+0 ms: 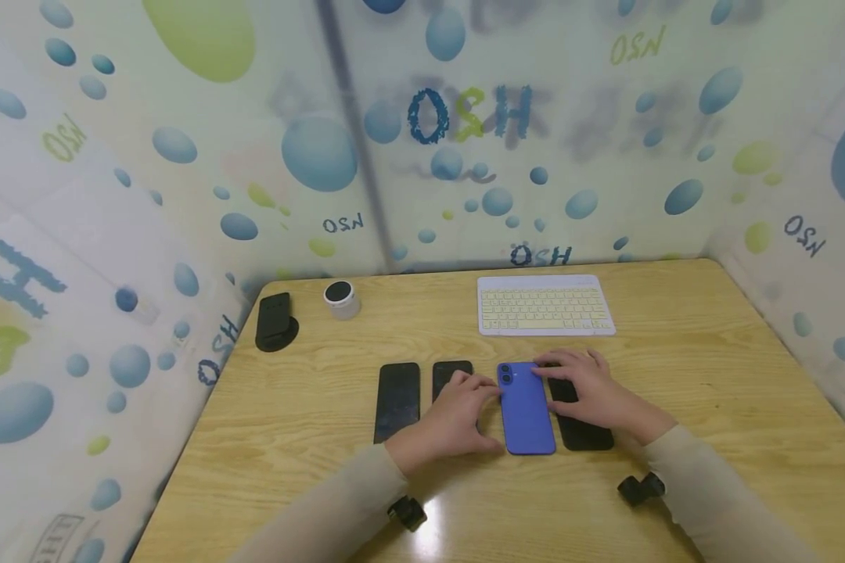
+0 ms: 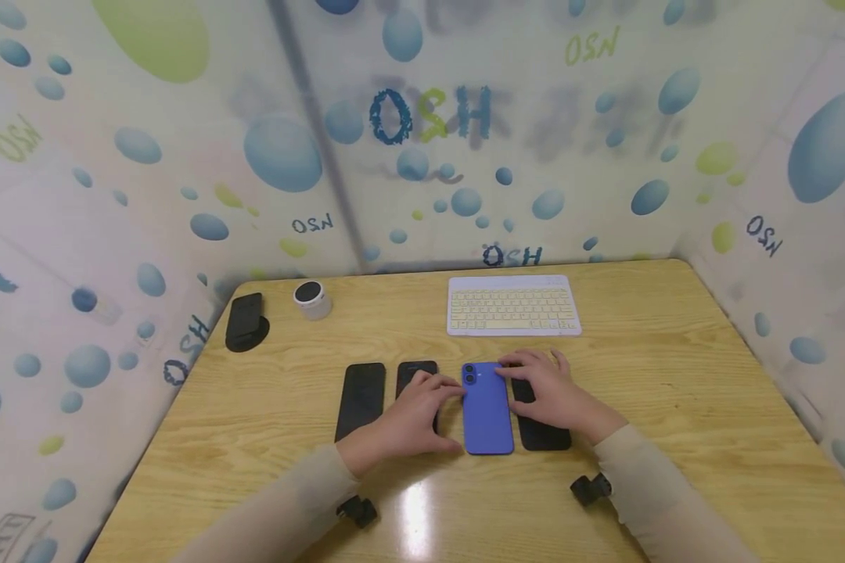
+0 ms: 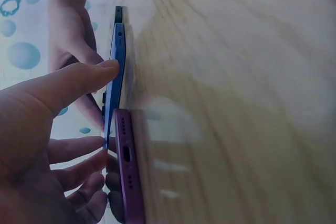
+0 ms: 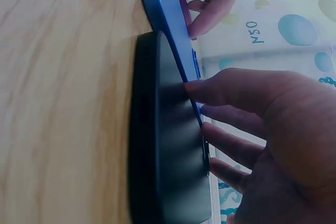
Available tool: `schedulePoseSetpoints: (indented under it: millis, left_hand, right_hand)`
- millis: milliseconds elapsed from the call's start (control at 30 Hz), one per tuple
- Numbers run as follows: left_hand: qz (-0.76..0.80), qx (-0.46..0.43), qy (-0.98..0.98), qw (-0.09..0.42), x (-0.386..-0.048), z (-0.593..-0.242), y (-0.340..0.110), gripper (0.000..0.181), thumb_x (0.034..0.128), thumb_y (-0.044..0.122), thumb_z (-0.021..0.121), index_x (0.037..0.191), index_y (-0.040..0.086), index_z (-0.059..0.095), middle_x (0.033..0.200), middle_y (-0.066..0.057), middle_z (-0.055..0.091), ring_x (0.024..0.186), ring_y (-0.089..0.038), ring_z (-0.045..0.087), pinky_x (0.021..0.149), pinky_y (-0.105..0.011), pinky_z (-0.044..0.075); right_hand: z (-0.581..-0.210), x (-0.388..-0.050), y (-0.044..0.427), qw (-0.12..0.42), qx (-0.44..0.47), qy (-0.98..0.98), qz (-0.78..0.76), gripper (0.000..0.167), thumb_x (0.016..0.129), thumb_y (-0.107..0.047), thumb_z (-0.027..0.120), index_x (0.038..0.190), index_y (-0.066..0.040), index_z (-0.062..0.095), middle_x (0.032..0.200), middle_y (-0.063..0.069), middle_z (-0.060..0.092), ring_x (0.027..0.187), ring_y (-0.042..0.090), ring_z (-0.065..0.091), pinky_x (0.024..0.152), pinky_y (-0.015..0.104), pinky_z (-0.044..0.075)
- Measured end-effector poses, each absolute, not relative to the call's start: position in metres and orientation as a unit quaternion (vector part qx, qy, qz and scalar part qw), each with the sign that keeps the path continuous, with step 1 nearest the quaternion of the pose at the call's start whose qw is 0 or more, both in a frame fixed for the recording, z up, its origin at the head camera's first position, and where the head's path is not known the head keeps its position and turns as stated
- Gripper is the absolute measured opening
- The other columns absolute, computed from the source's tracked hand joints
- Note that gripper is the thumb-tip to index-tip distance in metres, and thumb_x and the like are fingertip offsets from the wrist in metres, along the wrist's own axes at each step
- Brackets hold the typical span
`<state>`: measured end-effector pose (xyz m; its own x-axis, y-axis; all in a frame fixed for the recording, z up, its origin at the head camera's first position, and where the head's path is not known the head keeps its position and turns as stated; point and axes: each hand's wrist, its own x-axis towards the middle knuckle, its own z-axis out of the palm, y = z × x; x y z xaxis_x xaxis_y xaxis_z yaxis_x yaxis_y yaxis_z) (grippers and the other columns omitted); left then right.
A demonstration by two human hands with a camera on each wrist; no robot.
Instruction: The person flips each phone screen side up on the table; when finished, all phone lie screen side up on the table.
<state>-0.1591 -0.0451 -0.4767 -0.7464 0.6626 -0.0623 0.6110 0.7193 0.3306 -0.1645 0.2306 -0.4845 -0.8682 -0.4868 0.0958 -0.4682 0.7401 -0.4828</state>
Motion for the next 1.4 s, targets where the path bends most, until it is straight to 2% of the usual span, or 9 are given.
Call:
schedulePoseSetpoints:
  millis: [433, 867, 1400]
  left_hand:
    - [0.135, 0.322, 0.935, 0.066, -0.1549, -0.4770, -0.0387, 0.095, 0.0668, 0.061, 0.091, 0.145, 0.016, 0.060, 0.144, 0.001, 0.058, 0.122, -0.020, 0.045, 0.096, -0.036, 0.038]
    - [0.105, 0.319, 0.939, 0.072, -0.1542, -0.4745, -0.0395, 0.095, 0.0694, 0.064, 0.087, 0.147, 0.018, 0.058, 0.147, 0.003, 0.057, 0.125, -0.020, 0.043, 0.095, -0.038, 0.037]
    - [0.142, 0.335, 0.928, 0.079, -0.1519, -0.4712, -0.0385, 0.091, 0.0702, 0.058, 0.090, 0.146, 0.016, 0.060, 0.146, 0.001, 0.058, 0.124, -0.019, 0.045, 0.092, -0.034, 0.036]
  right_hand:
    - [-0.4831, -0.1651, 0.2273, 0.018, -0.240, 0.932, -0.271, 0.057, 0.081, -0.018, 0.087, 0.133, -0.004, 0.069, 0.141, 0.015, 0.061, 0.136, 0.044, 0.049, 0.108, 0.081, 0.011]
    - [-0.4845, -0.1678, 0.2212, 0.004, -0.192, 0.938, -0.288, 0.063, 0.073, -0.017, 0.093, 0.131, -0.006, 0.071, 0.139, 0.017, 0.063, 0.137, 0.045, 0.047, 0.108, 0.080, 0.013]
    - [-0.4774, -0.1619, 0.2248, -0.023, -0.178, 0.923, -0.342, 0.068, 0.074, -0.014, 0.093, 0.137, -0.009, 0.067, 0.140, 0.020, 0.061, 0.134, 0.046, 0.050, 0.111, 0.078, 0.013]
